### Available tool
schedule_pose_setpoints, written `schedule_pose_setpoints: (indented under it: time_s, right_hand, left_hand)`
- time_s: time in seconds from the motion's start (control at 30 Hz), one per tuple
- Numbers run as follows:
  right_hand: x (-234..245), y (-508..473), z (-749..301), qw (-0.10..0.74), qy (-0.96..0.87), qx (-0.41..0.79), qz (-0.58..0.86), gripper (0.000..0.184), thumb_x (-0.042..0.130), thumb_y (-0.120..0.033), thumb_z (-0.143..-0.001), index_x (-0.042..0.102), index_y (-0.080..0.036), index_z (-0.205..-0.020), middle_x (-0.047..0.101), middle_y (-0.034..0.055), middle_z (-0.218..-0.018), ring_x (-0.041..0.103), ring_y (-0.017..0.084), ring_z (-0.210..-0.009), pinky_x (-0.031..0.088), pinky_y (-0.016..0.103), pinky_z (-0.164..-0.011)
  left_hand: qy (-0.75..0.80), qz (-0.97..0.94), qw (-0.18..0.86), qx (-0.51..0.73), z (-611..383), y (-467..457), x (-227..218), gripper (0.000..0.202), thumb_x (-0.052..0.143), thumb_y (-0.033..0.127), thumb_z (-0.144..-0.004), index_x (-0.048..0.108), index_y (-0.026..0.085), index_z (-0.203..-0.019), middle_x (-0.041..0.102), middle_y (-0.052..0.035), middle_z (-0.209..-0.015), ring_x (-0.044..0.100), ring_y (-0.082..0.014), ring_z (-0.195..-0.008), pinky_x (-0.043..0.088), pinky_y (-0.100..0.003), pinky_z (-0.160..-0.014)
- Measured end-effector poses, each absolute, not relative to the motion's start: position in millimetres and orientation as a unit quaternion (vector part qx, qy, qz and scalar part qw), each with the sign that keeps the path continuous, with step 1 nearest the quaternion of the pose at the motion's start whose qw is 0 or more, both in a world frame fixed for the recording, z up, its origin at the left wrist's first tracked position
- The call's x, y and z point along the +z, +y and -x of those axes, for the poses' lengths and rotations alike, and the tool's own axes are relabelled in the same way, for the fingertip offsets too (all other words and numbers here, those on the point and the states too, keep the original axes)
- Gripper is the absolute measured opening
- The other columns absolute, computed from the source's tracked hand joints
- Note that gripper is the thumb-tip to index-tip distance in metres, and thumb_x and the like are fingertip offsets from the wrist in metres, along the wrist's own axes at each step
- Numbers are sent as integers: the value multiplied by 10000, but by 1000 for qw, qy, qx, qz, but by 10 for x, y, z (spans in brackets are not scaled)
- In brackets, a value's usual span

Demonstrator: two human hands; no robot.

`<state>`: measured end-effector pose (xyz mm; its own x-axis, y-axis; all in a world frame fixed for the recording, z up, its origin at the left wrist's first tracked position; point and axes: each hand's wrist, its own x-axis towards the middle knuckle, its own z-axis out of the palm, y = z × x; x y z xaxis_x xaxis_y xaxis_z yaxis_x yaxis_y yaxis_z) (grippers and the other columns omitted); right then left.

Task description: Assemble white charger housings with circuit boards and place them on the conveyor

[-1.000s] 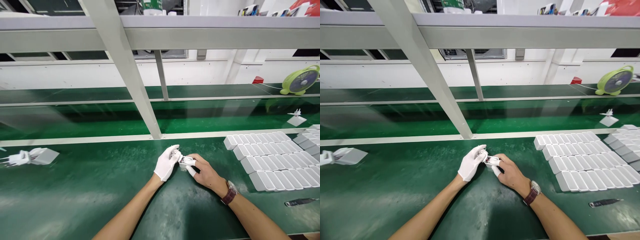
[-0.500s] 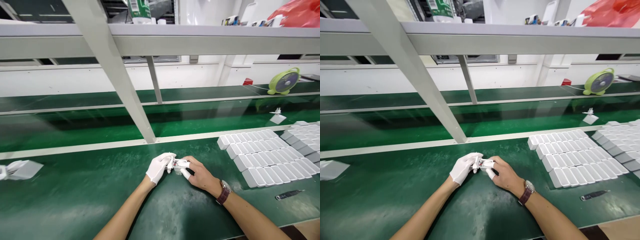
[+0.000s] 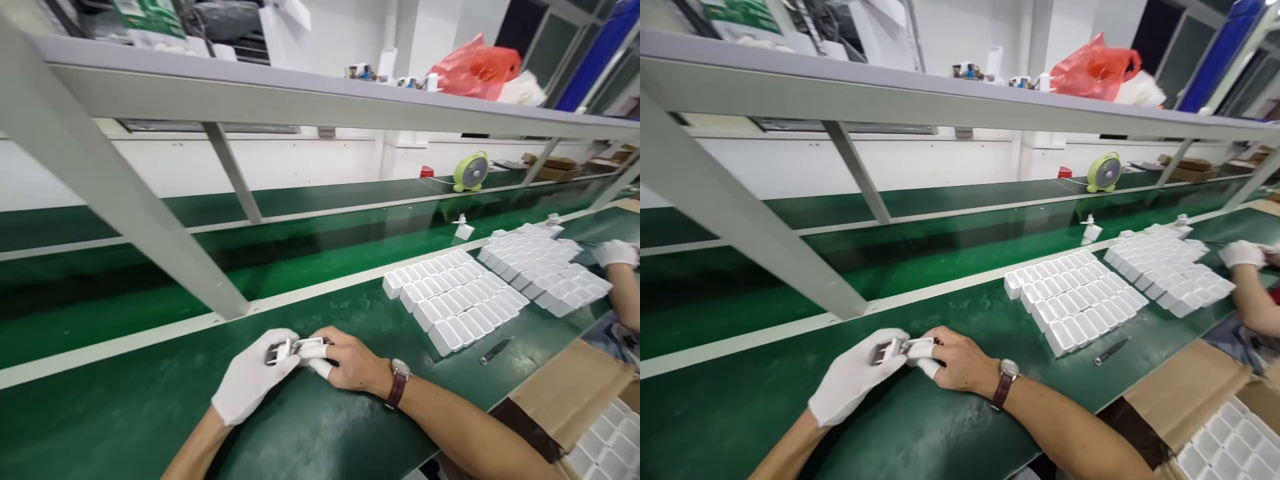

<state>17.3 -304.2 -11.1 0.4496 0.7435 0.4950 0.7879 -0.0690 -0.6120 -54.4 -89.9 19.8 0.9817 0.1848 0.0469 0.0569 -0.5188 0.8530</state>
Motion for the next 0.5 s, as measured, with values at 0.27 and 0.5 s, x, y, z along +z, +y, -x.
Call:
schedule_pose_setpoints:
  time_s: [0.27,0.5]
  right_hand:
    - [-63,-3021,-250,453,-537,-5,712,359,522,-190,-1003,611,-288,-1337,602,85,-1323,615,213,-1194,536,358,-1042]
    - [-234,-3000,-464,408,-551,-78,723,339,520,-231,-942,637,-302,-1252,631,74,-1325,676,235,-1148,588,315,-976]
  left_hand:
    - [45,-825,560,67,507,-920,183,393,730,310,-709,670,183,-1076,710,-63,-1028,669,-209,-889,545,-326,-827]
    - [23,-783,622,2,376,-805,112,664,923,348,-557,698,168,-1155,714,-72,-1038,665,-204,-895,551,-300,-799]
